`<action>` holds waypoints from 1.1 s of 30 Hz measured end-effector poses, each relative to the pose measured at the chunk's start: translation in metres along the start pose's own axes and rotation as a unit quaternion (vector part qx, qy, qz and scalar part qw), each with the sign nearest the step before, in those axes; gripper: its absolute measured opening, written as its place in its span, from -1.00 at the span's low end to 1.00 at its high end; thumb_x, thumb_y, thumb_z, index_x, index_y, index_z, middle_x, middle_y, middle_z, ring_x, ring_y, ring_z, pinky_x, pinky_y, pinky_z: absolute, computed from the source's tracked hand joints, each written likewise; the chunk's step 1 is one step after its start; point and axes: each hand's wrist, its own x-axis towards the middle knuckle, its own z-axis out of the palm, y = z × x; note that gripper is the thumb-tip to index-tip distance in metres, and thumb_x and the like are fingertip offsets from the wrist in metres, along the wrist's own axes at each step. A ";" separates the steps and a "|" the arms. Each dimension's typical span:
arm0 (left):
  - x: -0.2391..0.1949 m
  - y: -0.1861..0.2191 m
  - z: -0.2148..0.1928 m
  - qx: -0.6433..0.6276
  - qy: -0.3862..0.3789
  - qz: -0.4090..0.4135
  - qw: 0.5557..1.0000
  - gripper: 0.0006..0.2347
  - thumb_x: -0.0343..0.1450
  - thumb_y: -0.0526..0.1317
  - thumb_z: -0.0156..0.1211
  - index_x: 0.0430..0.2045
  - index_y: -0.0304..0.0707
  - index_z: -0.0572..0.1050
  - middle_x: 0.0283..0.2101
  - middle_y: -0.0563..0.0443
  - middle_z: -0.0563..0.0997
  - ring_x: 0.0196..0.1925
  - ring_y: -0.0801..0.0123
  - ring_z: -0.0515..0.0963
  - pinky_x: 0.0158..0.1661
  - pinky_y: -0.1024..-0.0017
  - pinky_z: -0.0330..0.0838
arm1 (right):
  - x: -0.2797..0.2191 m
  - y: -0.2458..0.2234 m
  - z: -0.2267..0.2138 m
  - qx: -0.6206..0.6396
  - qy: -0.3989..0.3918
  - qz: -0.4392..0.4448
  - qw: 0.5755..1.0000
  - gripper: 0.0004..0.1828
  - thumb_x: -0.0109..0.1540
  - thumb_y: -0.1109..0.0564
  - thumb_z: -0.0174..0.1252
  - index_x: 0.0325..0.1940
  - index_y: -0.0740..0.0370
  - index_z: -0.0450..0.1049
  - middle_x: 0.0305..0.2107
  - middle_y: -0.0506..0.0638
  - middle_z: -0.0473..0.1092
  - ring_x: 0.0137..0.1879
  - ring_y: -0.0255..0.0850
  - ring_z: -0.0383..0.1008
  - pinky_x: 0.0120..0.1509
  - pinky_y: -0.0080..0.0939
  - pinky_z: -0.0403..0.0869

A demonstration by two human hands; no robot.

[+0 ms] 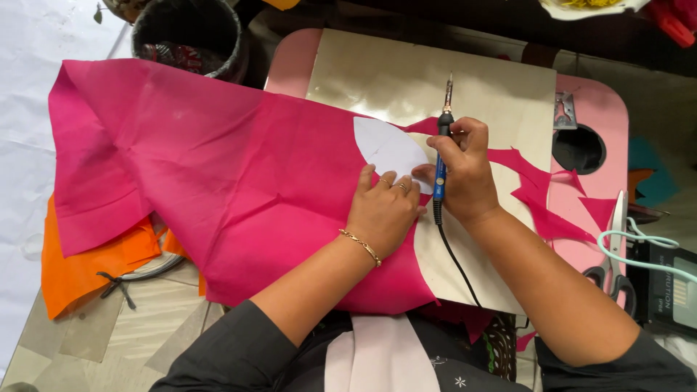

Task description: Cutting out fabric shapes using a heat tool and a paper template on a cutting table.

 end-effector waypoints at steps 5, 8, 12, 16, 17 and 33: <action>-0.024 0.010 -0.047 -0.024 -0.090 -0.031 0.995 -0.49 0.32 0.08 0.08 0.06 -0.25 0.34 0.14 -0.13 0.40 0.20 0.06 0.33 0.22 -0.16 -0.11 | -0.002 -0.004 -0.001 -0.032 -0.040 0.028 0.998 -0.64 0.07 0.09 0.35 -0.21 0.31 0.38 -0.12 0.16 0.07 0.01 0.15 0.43 0.11 -0.06 0.46; -0.040 0.009 -0.059 -0.032 -0.122 -0.050 0.991 -0.40 0.32 0.19 -0.04 0.12 -0.26 0.28 0.22 -0.17 0.31 0.27 0.02 0.23 0.24 -0.21 -0.23 | -0.001 -0.005 -0.002 -0.037 -0.061 0.043 0.997 -0.64 0.06 0.10 0.35 -0.20 0.27 0.38 -0.11 0.12 0.05 0.05 0.13 0.42 0.16 -0.11 0.44; -0.044 0.005 -0.065 -0.050 -0.137 -0.080 0.986 -0.39 0.37 0.23 -0.21 0.11 -0.30 0.29 0.21 -0.18 0.31 0.29 0.01 0.20 0.24 -0.22 -0.27 | 0.000 -0.008 -0.003 -0.035 -0.061 0.036 0.997 -0.64 0.04 0.13 0.36 -0.22 0.30 0.37 -0.10 0.12 0.04 0.05 0.16 0.41 0.17 -0.10 0.44; -0.023 0.010 -0.056 -0.048 -0.075 -0.087 0.992 -0.40 0.37 0.21 -0.18 0.14 -0.29 0.26 0.22 -0.19 0.30 0.30 0.01 0.20 0.24 -0.20 -0.22 | -0.001 -0.005 -0.001 -0.023 -0.055 0.028 0.998 -0.61 0.05 0.08 0.35 -0.18 0.30 0.38 -0.09 0.11 0.04 0.08 0.16 0.40 0.18 -0.10 0.43; -0.015 0.011 -0.053 -0.040 -0.103 -0.101 0.989 -0.43 0.40 0.15 -0.21 0.18 -0.31 0.19 0.25 -0.19 0.24 0.32 0.02 0.15 0.26 -0.20 -0.27 | 0.000 -0.004 -0.002 -0.030 -0.056 0.022 0.998 -0.62 0.06 0.06 0.35 -0.19 0.29 0.38 -0.11 0.11 0.04 0.02 0.14 0.42 0.15 -0.11 0.45; 0.032 0.010 0.001 0.023 -0.048 -0.129 0.990 -0.43 0.35 0.21 -0.09 -0.12 -0.45 0.40 -0.11 -0.26 0.51 -0.09 0.07 0.47 -0.02 0.21 0.25 | 0.043 -0.001 -0.034 0.023 0.093 -0.089 0.991 -0.88 0.22 0.48 0.32 -0.26 0.45 0.51 -0.21 0.27 0.24 -0.09 0.04 0.35 0.03 -0.12 0.42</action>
